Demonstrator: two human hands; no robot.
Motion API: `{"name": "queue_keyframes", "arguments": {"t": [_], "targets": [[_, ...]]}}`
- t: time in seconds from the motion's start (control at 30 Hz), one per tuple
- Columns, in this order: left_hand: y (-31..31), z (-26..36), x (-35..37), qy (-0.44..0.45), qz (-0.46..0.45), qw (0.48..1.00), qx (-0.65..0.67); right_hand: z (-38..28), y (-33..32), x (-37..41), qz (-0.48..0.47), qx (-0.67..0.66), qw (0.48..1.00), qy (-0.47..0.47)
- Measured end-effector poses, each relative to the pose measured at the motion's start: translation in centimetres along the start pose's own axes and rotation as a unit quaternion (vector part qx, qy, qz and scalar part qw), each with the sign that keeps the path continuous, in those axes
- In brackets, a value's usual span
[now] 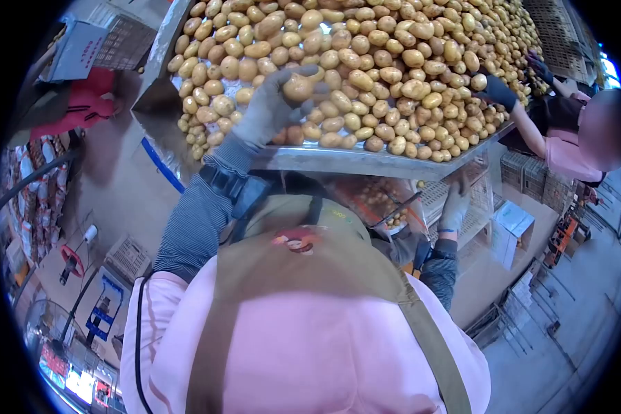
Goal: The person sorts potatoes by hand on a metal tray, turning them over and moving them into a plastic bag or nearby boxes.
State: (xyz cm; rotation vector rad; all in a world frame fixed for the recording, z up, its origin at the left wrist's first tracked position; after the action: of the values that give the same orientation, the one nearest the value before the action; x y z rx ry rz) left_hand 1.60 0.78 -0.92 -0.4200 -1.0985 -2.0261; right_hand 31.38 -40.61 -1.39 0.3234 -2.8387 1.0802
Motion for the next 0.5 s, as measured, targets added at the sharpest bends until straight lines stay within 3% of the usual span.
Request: {"name": "queue_keyframes", "arguments": {"t": [0.03,0.1,0.17,0.2,0.23,0.3,0.37,0.4,0.47,0.5], "targets": [[0.3,0.4,1.3,0.055,0.003,0.997,-0.05,-4.3,2.4,2.3,0.059,-0.061,0.996,-0.012],[0.7,0.1,1.1,0.113,-0.013,0.993,-0.026,-12.6,7.7,4.3,0.028,-0.008,0.983,-0.184],[-1.4,-0.3,2.7,0.085,0.02,0.993,0.081,-17.4,15.3,7.5,-0.141,-0.015,0.96,-0.241],[-3.1,-0.5,3.6,0.2,0.085,0.975,-0.045,-18.7,19.1,8.6,-0.177,-0.01,0.932,-0.317],[-4.7,-0.7,4.5,0.293,0.176,0.923,-0.176,-20.2,22.9,8.9,-0.208,-0.007,0.894,-0.397],[-11.8,-1.3,4.8,0.211,0.328,0.921,-0.019,-23.2,30.6,8.4,-0.195,0.029,0.804,-0.561],[-17.9,-1.0,5.8,0.283,0.449,0.837,-0.132,-26.2,36.7,9.4,-0.157,0.127,0.781,-0.591],[-15.8,0.3,6.6,0.242,0.465,0.847,0.086,-27.5,38.7,11.0,-0.18,0.18,0.767,-0.59],[-22.7,-2.5,2.6,0.311,0.395,0.862,-0.063,-27.6,43.4,14.9,-0.23,0.238,0.716,-0.615],[-22.4,-1.5,2.9,0.283,0.401,0.864,-0.113,-29.6,41.3,18.3,-0.247,0.313,0.692,-0.602]]}}
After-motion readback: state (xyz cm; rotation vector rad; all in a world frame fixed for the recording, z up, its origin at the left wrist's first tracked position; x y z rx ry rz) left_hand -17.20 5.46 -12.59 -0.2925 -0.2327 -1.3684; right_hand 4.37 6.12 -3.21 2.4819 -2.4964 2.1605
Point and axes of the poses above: each hand's wrist, its own x-axis away from the middle knuckle, its own y-axis out of the palm, z = x × y, the point moved 2 cm from there along -x, towards the middle knuckle, and after that the axes turned 13 degrees about z, right-handed, at the moved point
